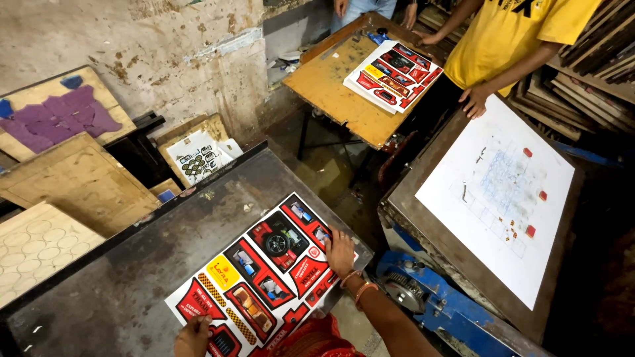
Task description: Feeding printed label sheets into a machine for processing.
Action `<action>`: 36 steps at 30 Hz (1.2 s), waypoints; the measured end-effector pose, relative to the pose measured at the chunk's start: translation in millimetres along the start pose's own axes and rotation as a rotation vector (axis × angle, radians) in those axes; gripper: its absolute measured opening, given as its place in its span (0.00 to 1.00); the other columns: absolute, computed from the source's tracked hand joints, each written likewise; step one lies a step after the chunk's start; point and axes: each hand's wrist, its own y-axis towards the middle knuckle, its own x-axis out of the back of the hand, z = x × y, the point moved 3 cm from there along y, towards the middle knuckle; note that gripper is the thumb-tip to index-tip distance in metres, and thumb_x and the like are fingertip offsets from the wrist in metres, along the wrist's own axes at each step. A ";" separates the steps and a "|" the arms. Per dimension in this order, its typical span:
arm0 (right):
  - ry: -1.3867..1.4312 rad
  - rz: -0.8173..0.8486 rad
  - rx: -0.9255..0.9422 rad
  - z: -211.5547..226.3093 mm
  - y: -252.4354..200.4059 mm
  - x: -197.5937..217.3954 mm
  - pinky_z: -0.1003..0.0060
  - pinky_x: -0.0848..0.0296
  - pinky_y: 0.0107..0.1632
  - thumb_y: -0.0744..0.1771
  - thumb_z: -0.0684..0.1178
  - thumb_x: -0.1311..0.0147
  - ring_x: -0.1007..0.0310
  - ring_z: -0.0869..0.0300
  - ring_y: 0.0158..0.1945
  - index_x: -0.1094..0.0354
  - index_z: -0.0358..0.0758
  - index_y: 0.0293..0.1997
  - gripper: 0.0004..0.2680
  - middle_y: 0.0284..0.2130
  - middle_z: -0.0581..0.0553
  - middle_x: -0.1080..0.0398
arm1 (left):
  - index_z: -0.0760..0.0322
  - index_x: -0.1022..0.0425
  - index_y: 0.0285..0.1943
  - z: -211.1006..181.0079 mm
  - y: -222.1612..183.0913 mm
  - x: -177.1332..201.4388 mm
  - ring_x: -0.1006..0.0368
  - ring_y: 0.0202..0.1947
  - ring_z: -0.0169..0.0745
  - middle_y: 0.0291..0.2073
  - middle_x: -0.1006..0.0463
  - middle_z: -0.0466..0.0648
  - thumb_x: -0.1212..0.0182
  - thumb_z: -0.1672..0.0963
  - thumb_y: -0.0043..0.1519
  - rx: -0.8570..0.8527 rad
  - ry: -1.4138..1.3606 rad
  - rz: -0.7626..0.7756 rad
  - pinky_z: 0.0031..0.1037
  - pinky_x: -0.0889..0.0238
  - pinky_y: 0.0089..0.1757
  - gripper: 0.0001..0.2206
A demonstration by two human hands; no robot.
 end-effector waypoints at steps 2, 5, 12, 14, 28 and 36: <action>0.006 -0.010 0.010 -0.6 0.4 -0.1 0.49 0.40 0.59 0.69 0.55 0.54 0.35 0.45 0.56 0.40 0.45 0.66 0.17 0.50 0.38 0.31 | 0.57 0.14 0.45 -4.5 -3.9 2.7 0.16 0.30 0.38 0.24 0.14 0.48 0.36 0.46 0.61 0.010 0.026 -0.003 0.31 0.26 0.39 0.16; 0.006 -0.013 0.008 -1.2 1.0 -1.0 0.49 0.40 0.59 0.69 0.55 0.53 0.34 0.46 0.55 0.40 0.44 0.66 0.17 0.51 0.38 0.31 | 0.59 0.14 0.46 -2.9 -1.3 1.8 0.15 0.29 0.37 0.25 0.13 0.48 0.36 0.47 0.62 0.011 0.032 0.003 0.31 0.26 0.39 0.16; 0.033 -0.025 0.006 -1.4 2.3 -1.8 0.49 0.40 0.59 0.69 0.55 0.54 0.34 0.45 0.56 0.40 0.45 0.66 0.17 0.51 0.39 0.31 | 0.63 0.15 0.47 3.2 1.3 -2.7 0.16 0.29 0.37 0.27 0.13 0.51 0.33 0.49 0.61 0.029 -0.032 -0.013 0.31 0.25 0.37 0.16; 0.057 0.001 -0.001 -7.0 4.2 -4.7 0.49 0.41 0.61 0.69 0.56 0.52 0.35 0.45 0.58 0.40 0.46 0.66 0.17 0.53 0.39 0.31 | 0.62 0.16 0.47 12.6 4.9 -9.1 0.17 0.27 0.37 0.27 0.13 0.54 0.33 0.50 0.61 0.004 -0.106 -0.010 0.31 0.26 0.37 0.14; 0.015 0.493 0.114 -65.2 -29.5 21.3 0.55 0.36 0.63 0.46 0.45 0.21 0.38 0.37 0.64 0.61 0.37 0.76 0.53 0.65 0.26 0.40 | 0.55 0.31 0.71 7.7 109.5 72.5 0.34 0.60 0.74 0.62 0.31 0.65 0.40 0.46 0.61 -0.460 0.256 -0.210 0.54 0.37 0.53 0.29; -0.090 0.438 0.088 -55.8 -23.6 36.4 0.54 0.30 0.59 0.49 0.47 0.24 0.31 0.40 0.60 0.52 0.33 0.73 0.46 0.59 0.28 0.33 | 0.47 0.22 0.61 4.6 133.3 44.1 0.21 0.51 0.66 0.51 0.18 0.58 0.40 0.46 0.63 -0.332 0.317 -0.013 0.49 0.29 0.53 0.19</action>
